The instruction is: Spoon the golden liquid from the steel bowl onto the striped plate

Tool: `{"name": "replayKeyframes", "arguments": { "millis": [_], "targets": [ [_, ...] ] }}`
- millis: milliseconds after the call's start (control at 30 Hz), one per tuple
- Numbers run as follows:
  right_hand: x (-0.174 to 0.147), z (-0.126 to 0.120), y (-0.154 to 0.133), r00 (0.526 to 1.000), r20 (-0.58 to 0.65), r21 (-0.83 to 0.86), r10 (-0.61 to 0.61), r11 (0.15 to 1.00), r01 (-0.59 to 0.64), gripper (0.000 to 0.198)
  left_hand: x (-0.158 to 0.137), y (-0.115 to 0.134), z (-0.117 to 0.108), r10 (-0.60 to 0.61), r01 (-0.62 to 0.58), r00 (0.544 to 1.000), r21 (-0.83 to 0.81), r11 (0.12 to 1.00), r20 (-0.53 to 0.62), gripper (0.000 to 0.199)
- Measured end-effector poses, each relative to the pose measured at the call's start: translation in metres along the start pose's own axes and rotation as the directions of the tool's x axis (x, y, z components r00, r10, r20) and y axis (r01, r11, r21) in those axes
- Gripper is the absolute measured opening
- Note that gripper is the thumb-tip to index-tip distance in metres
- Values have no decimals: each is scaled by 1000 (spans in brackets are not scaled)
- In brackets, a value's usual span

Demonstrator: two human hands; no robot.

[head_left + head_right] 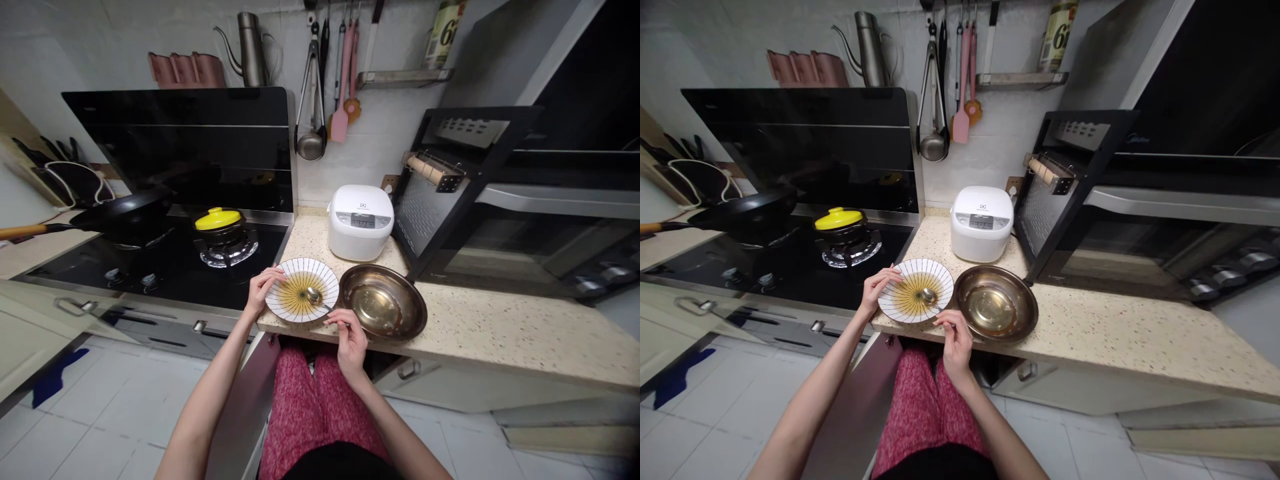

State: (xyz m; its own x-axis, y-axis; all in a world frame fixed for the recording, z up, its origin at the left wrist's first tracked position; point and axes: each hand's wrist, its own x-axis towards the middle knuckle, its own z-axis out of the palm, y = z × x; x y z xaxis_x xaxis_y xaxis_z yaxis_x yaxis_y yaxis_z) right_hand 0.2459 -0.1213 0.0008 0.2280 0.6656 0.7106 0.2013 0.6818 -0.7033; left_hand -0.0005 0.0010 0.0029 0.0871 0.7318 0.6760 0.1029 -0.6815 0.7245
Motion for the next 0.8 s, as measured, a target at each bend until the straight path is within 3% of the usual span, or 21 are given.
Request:
{"name": "replayKeyframes", "arguments": {
  "millis": [800],
  "targets": [
    [10, -15, -12, 997, -72, 14, -10, 1000, 11, 24, 0, 1, 0, -8, 8, 1000, 5, 1000, -4, 37]
  ]
}}
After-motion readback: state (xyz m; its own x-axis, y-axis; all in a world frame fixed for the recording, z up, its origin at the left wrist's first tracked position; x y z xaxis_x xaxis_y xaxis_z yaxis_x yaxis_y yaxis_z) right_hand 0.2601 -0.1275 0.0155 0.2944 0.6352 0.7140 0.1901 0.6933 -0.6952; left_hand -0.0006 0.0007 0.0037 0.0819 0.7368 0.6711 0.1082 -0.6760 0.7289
